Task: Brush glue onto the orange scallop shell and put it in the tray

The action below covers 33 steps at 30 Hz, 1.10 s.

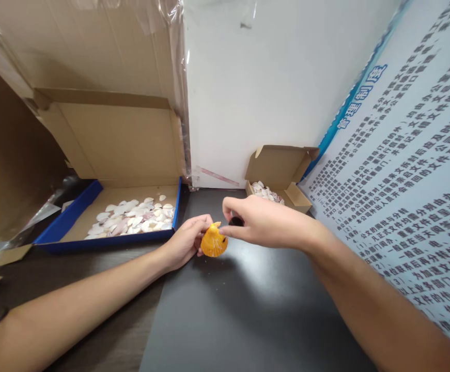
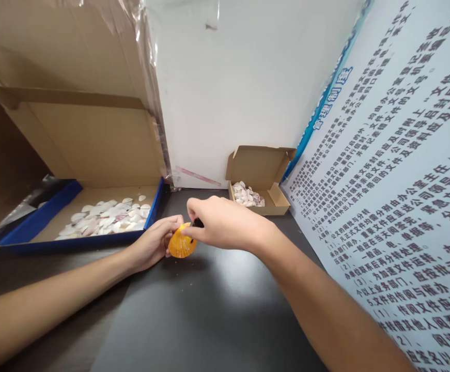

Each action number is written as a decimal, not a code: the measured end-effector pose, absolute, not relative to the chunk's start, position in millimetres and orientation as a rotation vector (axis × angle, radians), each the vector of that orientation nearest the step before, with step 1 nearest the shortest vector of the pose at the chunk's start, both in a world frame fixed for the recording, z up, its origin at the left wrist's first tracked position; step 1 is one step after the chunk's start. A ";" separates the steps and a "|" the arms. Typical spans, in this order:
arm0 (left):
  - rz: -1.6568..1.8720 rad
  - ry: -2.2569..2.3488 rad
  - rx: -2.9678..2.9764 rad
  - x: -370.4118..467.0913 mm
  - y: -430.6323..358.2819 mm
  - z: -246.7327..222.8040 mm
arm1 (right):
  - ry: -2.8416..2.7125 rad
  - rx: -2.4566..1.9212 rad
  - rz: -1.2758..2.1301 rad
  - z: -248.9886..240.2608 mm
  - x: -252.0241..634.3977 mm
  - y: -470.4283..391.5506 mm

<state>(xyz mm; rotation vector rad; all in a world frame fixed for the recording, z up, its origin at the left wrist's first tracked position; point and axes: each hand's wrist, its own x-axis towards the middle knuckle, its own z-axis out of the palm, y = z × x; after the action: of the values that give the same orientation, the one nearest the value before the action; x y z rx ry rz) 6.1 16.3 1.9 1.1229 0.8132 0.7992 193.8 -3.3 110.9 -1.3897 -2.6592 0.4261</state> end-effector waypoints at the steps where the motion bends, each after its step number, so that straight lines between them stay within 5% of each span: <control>1: 0.799 0.812 1.122 5.9 16.7 1.2 | -2.617 -1.379 0.382 110.9 192.6 -3.2; 33: 0.834 0.783 1.090 4.8 19.9 -7.1 | -2.576 -1.355 0.231 95.9 174.4 0.0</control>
<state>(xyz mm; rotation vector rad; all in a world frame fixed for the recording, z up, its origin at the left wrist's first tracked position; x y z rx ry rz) 4.8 19.9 -7.1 1.0901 0.7833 0.8338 174.4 0.0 95.9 -1.3548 -2.5761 0.2308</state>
